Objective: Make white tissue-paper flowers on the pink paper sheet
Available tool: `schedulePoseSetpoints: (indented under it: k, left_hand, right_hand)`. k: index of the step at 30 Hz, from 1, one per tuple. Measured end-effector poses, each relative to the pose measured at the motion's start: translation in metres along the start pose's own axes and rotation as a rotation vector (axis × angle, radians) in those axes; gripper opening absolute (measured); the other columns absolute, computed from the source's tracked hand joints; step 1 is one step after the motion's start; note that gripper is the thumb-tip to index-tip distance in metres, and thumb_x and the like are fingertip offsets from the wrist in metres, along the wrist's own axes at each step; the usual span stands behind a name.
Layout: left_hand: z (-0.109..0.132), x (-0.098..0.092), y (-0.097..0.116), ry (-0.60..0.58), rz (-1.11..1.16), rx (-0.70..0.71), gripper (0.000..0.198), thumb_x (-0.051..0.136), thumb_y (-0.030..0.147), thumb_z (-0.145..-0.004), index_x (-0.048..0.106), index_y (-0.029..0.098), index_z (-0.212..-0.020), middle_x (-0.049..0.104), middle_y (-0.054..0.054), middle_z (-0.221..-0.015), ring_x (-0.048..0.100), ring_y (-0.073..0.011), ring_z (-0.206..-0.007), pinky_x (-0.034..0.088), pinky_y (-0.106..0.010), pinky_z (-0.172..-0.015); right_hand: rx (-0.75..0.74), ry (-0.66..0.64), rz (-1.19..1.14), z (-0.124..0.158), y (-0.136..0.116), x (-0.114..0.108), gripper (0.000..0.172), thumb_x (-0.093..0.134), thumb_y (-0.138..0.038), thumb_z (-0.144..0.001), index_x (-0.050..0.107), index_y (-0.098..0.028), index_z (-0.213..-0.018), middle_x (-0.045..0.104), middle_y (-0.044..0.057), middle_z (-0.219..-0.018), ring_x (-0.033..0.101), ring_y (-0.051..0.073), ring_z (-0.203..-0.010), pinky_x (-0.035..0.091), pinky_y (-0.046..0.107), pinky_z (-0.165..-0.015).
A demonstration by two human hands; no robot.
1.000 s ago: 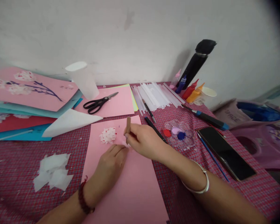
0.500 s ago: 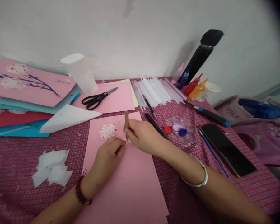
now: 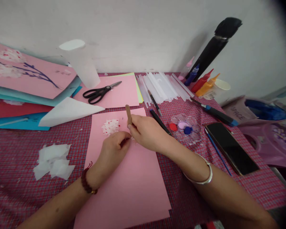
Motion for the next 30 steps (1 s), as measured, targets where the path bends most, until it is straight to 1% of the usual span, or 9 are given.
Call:
schedulePoseSetpoints:
  k: [6, 9, 12, 14, 19, 21, 25, 28, 30]
  left_hand:
    - [-0.001, -0.001, -0.001, -0.034, 0.107, -0.105, 0.014, 0.053, 0.011, -0.079, 0.064, 0.02, -0.081, 0.067, 0.002, -0.076, 0.06, -0.0137, -0.069, 0.045, -0.026, -0.064]
    - [-0.003, 0.0, -0.003, -0.036, 0.162, -0.13, 0.012, 0.052, 0.012, -0.08, 0.062, 0.02, -0.081, 0.064, 0.003, -0.072, 0.059, -0.0127, -0.066, 0.044, -0.025, -0.062]
    - [-0.005, 0.0, -0.005, -0.018, 0.135, -0.12, 0.011, 0.052, 0.011, -0.078, 0.059, 0.02, -0.082, 0.061, 0.003, -0.073, 0.057, -0.0125, -0.066, 0.044, -0.025, -0.062]
    - [-0.007, -0.001, -0.005, -0.001, 0.081, -0.092, 0.011, 0.053, 0.01, -0.077, 0.057, 0.019, -0.08, 0.059, 0.002, -0.075, 0.056, -0.0127, -0.068, 0.043, -0.025, -0.062]
    - [-0.01, -0.003, -0.002, 0.003, 0.011, -0.018, 0.013, 0.051, 0.006, -0.075, 0.053, 0.018, -0.07, 0.053, 0.002, -0.072, 0.051, -0.0129, -0.067, 0.039, -0.026, -0.061]
    - [-0.01, -0.002, -0.002, 0.012, 0.035, -0.015, 0.014, 0.05, 0.006, -0.074, 0.052, 0.018, -0.067, 0.051, 0.002, -0.071, 0.049, -0.013, -0.066, 0.038, -0.026, -0.06]
    - [-0.012, 0.0, -0.004, 0.007, 0.146, -0.037, 0.013, 0.049, 0.01, -0.076, 0.054, 0.018, -0.066, 0.053, 0.001, -0.069, 0.05, -0.013, -0.065, 0.04, -0.026, -0.059]
    - [-0.014, -0.017, 0.001, -0.008, 0.241, -0.044, 0.011, 0.047, 0.015, -0.078, 0.058, 0.018, -0.076, 0.058, 0.001, -0.069, 0.056, -0.0129, -0.064, 0.046, -0.026, -0.059]
    - [-0.013, -0.046, 0.006, 0.014, 0.338, -0.082, 0.011, 0.05, 0.019, -0.078, 0.059, 0.017, -0.083, 0.061, 0.0, -0.07, 0.059, -0.0128, -0.063, 0.049, -0.026, -0.059]
  right_hand:
    - [0.057, 0.032, -0.104, 0.0, 0.005, -0.003, 0.015, 0.041, -0.019, -0.087, 0.054, -0.016, -0.081, 0.061, 0.003, -0.073, 0.054, 0.014, -0.065, 0.034, 0.026, -0.06]
    - [0.112, 0.153, -0.22, 0.0, 0.012, -0.005, 0.013, 0.044, -0.02, -0.087, 0.054, -0.018, -0.08, 0.057, -0.001, -0.066, 0.051, 0.013, -0.06, 0.033, 0.025, -0.057]
    - [0.165, 0.249, -0.345, 0.001, 0.016, -0.01, 0.009, 0.045, -0.021, -0.086, 0.054, -0.018, -0.083, 0.053, -0.003, -0.063, 0.049, 0.012, -0.057, 0.032, 0.024, -0.055]
    - [0.169, 0.236, -0.405, 0.002, 0.016, -0.013, 0.009, 0.045, -0.021, -0.086, 0.053, -0.019, -0.083, 0.053, -0.004, -0.063, 0.049, 0.011, -0.058, 0.033, 0.024, -0.055]
    - [0.126, 0.036, -0.442, 0.01, 0.014, -0.013, 0.01, 0.048, -0.02, -0.083, 0.054, -0.018, -0.076, 0.054, -0.003, -0.063, 0.05, 0.01, -0.057, 0.035, 0.023, -0.054]
    - [0.145, 0.035, -0.45, 0.011, 0.018, -0.007, 0.011, 0.048, -0.021, -0.084, 0.056, -0.017, -0.078, 0.055, -0.003, -0.064, 0.05, 0.01, -0.056, 0.036, 0.023, -0.053]
    - [0.207, 0.119, -0.503, 0.009, 0.029, 0.005, 0.012, 0.048, -0.024, -0.084, 0.058, -0.016, -0.083, 0.056, -0.002, -0.064, 0.053, 0.01, -0.056, 0.039, 0.022, -0.052]
    - [0.269, 0.146, -0.562, 0.009, 0.036, 0.009, 0.011, 0.05, -0.023, -0.082, 0.057, -0.015, -0.082, 0.056, -0.003, -0.063, 0.052, 0.01, -0.052, 0.041, 0.021, -0.048]
    - [0.302, 0.153, -0.606, 0.012, 0.038, 0.008, 0.011, 0.051, -0.023, -0.081, 0.057, -0.015, -0.081, 0.056, -0.003, -0.062, 0.051, 0.009, -0.049, 0.042, 0.021, -0.046]
Point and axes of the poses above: each hand's wrist, its own z-axis away from the middle knuckle, its own x-axis out of the palm, y = z × x, the point moved 3 cm from there along -z, towards the middle knuckle
